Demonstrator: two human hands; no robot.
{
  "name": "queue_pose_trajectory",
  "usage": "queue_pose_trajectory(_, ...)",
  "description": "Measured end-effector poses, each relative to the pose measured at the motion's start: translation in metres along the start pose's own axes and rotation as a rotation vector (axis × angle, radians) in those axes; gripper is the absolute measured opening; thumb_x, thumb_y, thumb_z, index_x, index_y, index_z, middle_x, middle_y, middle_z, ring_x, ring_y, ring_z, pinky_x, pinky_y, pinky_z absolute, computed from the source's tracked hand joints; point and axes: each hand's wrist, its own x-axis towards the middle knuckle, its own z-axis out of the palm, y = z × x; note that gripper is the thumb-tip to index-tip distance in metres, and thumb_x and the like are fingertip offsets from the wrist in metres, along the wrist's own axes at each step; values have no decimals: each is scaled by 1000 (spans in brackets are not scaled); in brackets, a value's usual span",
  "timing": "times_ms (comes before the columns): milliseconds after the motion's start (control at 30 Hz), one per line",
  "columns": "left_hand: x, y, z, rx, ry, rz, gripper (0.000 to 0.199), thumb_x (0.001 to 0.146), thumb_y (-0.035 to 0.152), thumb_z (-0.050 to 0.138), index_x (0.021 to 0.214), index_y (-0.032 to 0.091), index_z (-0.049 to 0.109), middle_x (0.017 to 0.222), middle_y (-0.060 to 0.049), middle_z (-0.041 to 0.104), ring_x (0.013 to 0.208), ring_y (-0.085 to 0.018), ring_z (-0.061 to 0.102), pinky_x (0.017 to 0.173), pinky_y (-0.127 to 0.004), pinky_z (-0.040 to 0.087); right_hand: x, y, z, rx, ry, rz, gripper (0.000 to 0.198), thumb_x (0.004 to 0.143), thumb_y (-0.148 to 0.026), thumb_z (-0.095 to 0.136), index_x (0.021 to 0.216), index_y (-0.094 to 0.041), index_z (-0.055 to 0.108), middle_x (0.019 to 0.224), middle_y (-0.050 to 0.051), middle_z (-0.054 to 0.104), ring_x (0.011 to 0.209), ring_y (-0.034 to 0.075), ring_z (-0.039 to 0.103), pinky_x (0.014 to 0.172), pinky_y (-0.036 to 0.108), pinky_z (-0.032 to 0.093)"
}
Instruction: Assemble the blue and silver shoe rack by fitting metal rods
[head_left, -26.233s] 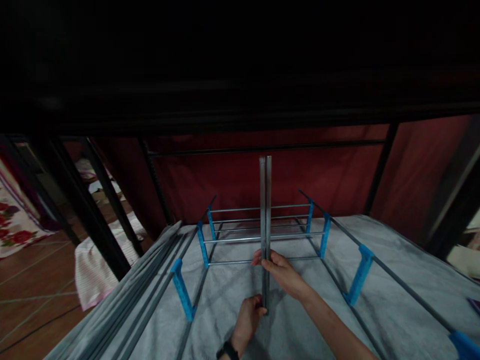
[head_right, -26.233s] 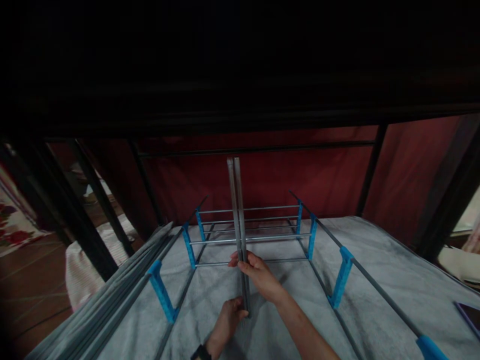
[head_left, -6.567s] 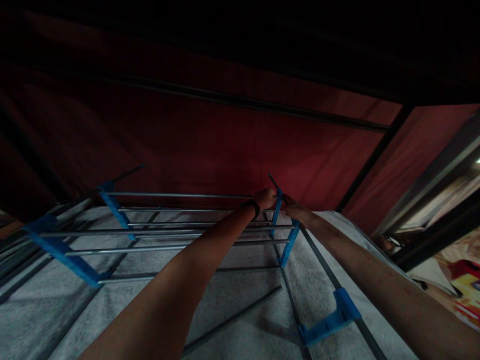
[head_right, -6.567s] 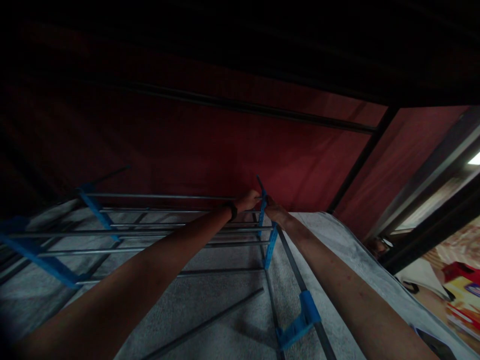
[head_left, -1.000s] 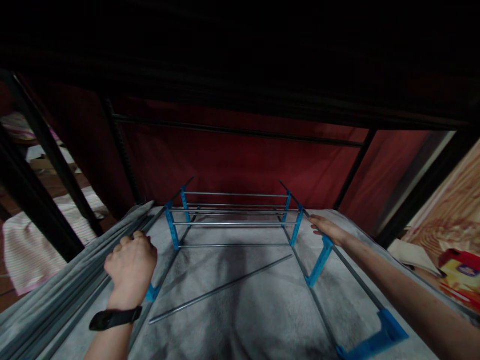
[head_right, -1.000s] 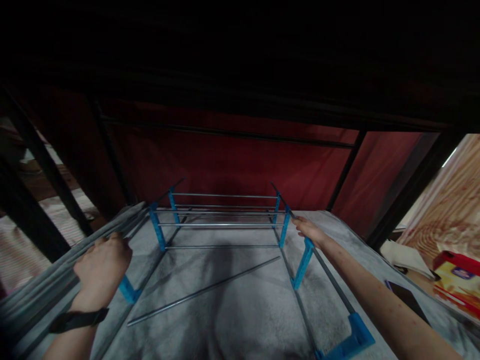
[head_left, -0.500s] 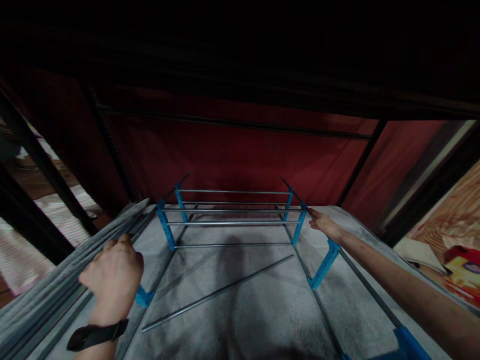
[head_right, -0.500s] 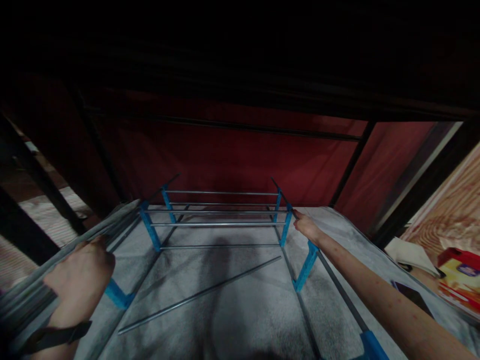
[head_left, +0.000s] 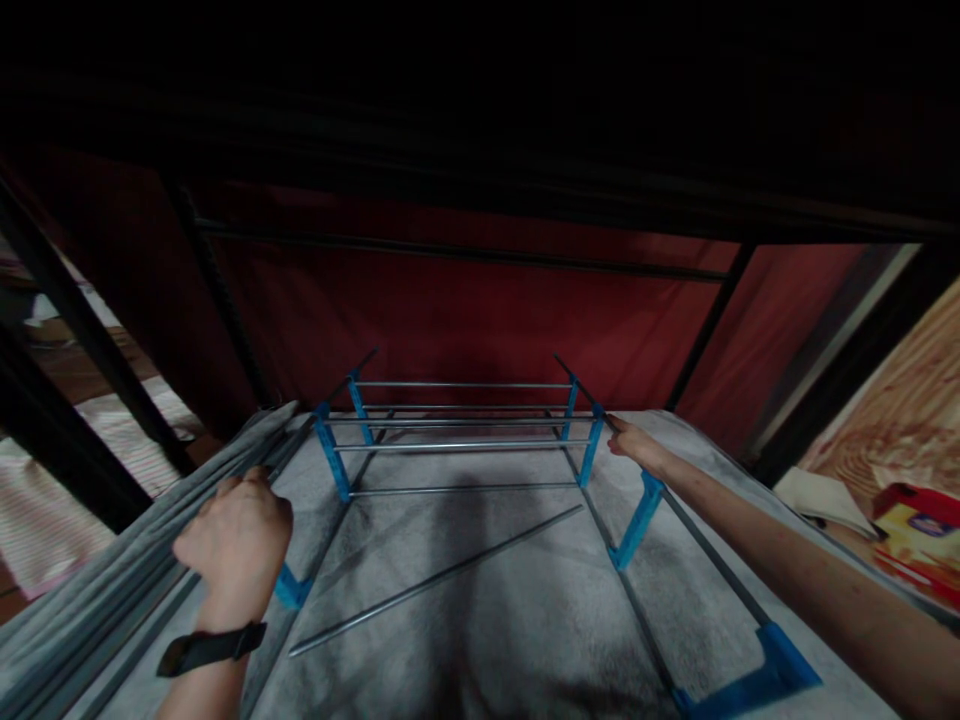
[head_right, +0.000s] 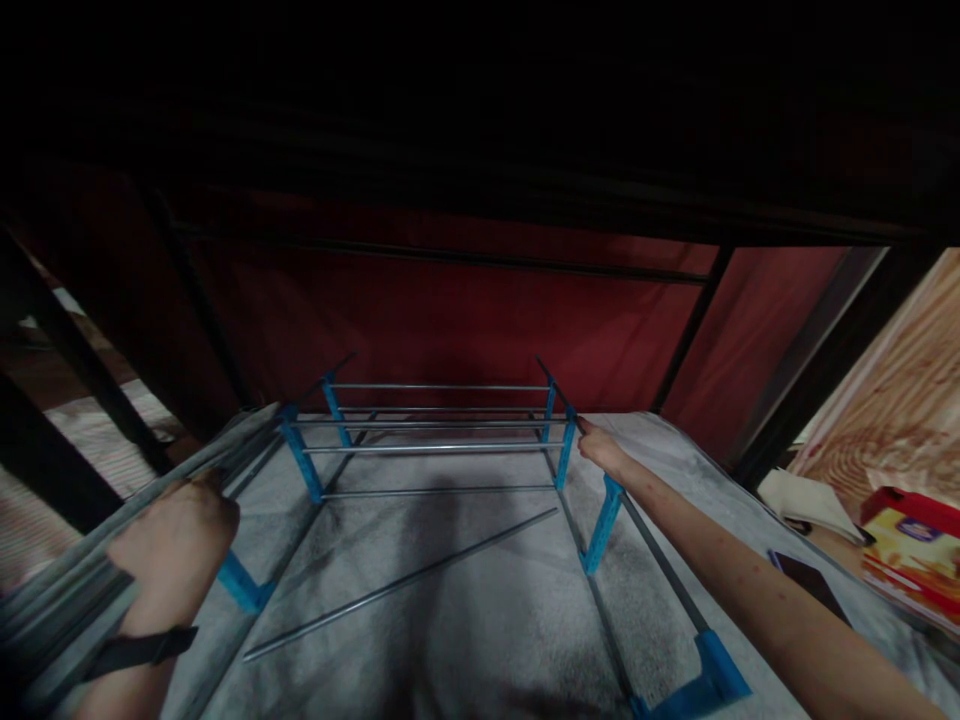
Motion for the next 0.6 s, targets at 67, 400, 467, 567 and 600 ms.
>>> queue_pose_trajectory(67, -1, 0, -3, -2, 3, 24, 43, 96, 21, 24, 108, 13, 64, 105, -17, 66, 97, -37, 67, 67, -39, 45, -2, -3, -1, -13, 9, -17, 62, 71, -22, 60, 133, -26, 63, 96, 7, 75, 98, 32, 67, 78, 33, 54)
queue_pose_trajectory(400, -3, 8, 3, 52, 154, 136, 48, 99, 35, 32, 117, 3, 62, 109, -27, 64, 106, -40, 61, 88, -45, 43, 18, 12, -2, 54, 0, -16, 37, 82, -25, 51, 113, -21, 71, 109, 10, 73, 106, 26, 66, 84, 32, 54)
queue_pose_trajectory(467, 0, 26, 2, 47, 198, 178, 48, 98, 35, 34, 125, 5, 59, 116, -25, 63, 109, -38, 60, 90, -44, 44, 29, 13, -4, 38, -11, -60, 31, 82, -24, 53, 106, -21, 73, 110, 10, 74, 107, 27, 66, 89, 33, 53)
queue_pose_trajectory(567, 14, 72, 3, -64, 181, 370, 47, 97, 33, 37, 131, 9, 59, 119, -21, 64, 108, -33, 62, 90, -40, 46, 49, 11, -5, 40, 30, -105, 32, 80, -21, 55, 107, -22, 73, 113, 9, 74, 113, 28, 65, 98, 34, 51)
queue_pose_trajectory(600, 20, 93, 5, -126, 167, 456, 46, 97, 32, 38, 131, 11, 60, 119, -20, 65, 108, -31, 62, 91, -38, 47, 56, 9, -4, 59, 54, -100, 35, 80, -21, 55, 110, -21, 72, 114, 9, 74, 115, 27, 64, 99, 34, 50)
